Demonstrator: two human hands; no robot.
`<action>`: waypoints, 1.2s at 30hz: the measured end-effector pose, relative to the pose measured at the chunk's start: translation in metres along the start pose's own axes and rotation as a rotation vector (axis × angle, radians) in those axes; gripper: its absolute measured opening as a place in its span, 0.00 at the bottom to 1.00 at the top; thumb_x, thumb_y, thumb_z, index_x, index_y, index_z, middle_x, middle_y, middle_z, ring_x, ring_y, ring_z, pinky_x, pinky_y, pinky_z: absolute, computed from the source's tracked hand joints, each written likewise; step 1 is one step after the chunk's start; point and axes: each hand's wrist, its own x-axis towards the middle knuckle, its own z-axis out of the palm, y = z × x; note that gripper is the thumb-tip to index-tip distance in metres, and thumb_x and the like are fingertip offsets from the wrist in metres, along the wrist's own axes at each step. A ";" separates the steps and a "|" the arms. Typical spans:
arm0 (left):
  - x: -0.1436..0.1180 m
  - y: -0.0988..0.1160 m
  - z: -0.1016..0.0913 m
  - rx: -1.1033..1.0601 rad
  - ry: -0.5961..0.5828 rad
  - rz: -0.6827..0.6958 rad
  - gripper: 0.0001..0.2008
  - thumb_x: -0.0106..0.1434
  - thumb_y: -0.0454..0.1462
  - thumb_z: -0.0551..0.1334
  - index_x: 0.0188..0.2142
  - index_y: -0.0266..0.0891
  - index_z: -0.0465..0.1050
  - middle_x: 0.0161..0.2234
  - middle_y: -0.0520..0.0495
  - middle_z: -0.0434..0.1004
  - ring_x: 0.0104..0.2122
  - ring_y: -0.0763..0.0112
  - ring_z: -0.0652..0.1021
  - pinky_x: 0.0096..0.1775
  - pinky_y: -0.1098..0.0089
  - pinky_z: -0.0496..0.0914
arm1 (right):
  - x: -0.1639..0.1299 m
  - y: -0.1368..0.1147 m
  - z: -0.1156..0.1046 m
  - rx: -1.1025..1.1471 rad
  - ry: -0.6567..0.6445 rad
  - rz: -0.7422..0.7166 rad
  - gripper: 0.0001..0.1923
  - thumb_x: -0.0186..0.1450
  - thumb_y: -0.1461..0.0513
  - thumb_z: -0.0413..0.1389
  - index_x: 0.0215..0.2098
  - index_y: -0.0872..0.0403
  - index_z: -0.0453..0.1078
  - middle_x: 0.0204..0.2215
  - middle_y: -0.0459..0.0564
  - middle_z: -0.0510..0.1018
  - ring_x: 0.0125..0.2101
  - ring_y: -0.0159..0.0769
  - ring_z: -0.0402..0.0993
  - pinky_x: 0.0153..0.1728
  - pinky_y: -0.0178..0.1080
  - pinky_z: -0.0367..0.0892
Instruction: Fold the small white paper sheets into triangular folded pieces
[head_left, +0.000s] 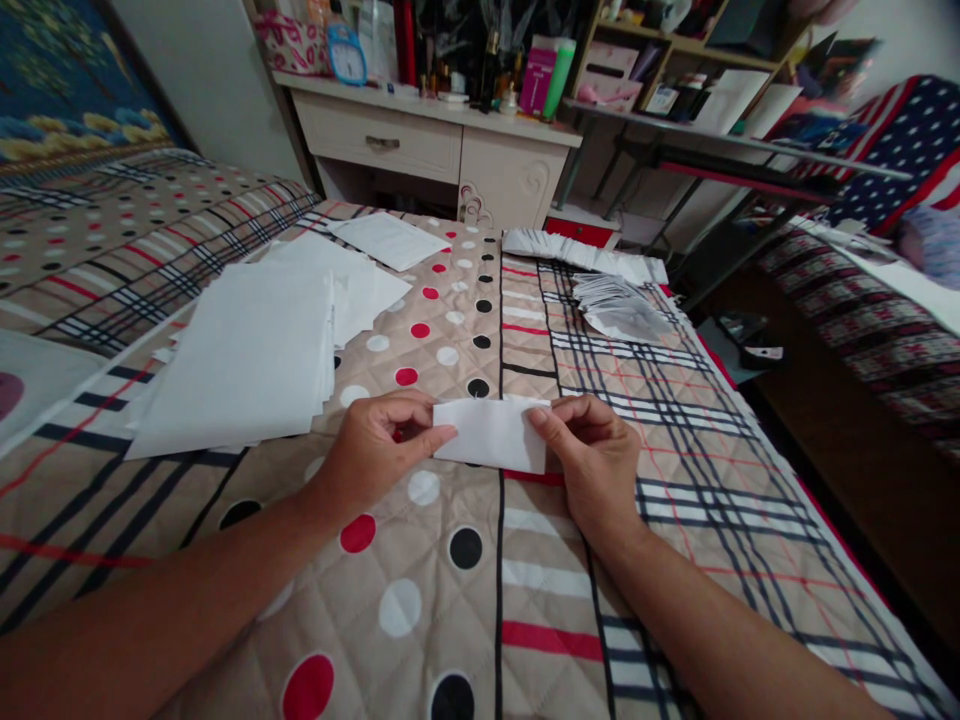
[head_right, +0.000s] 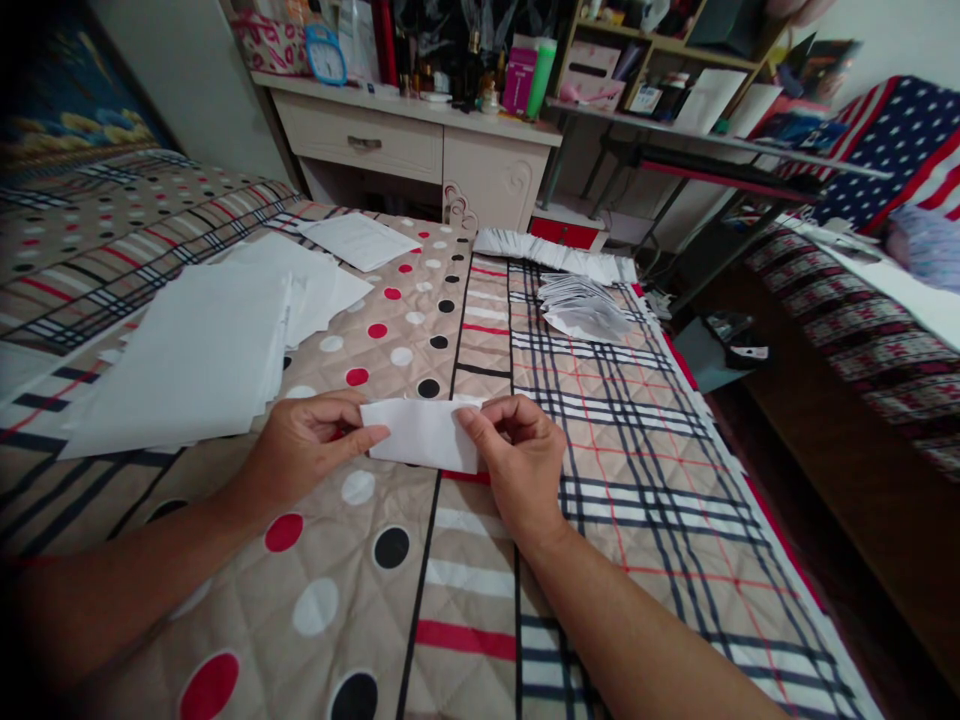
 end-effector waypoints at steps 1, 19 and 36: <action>0.000 0.000 0.000 0.004 0.002 -0.002 0.15 0.57 0.37 0.69 0.19 0.33 0.70 0.27 0.50 0.73 0.28 0.80 0.73 0.29 0.81 0.64 | 0.000 0.000 0.000 -0.003 -0.001 -0.003 0.17 0.54 0.56 0.70 0.24 0.59 0.69 0.25 0.48 0.73 0.21 0.24 0.63 0.19 0.26 0.59; 0.000 0.002 0.000 0.006 -0.020 0.012 0.13 0.56 0.36 0.71 0.19 0.34 0.73 0.27 0.50 0.74 0.29 0.79 0.75 0.31 0.81 0.65 | 0.001 -0.001 0.000 -0.057 0.007 -0.168 0.15 0.58 0.59 0.68 0.25 0.59 0.68 0.26 0.47 0.74 0.26 0.26 0.67 0.25 0.27 0.63; 0.001 0.008 0.001 -0.116 -0.015 -0.011 0.11 0.61 0.36 0.66 0.22 0.35 0.77 0.28 0.50 0.75 0.28 0.81 0.74 0.30 0.82 0.66 | 0.002 -0.001 0.001 -0.002 0.035 -0.183 0.15 0.57 0.61 0.68 0.32 0.57 0.66 0.28 0.46 0.72 0.27 0.27 0.68 0.27 0.29 0.64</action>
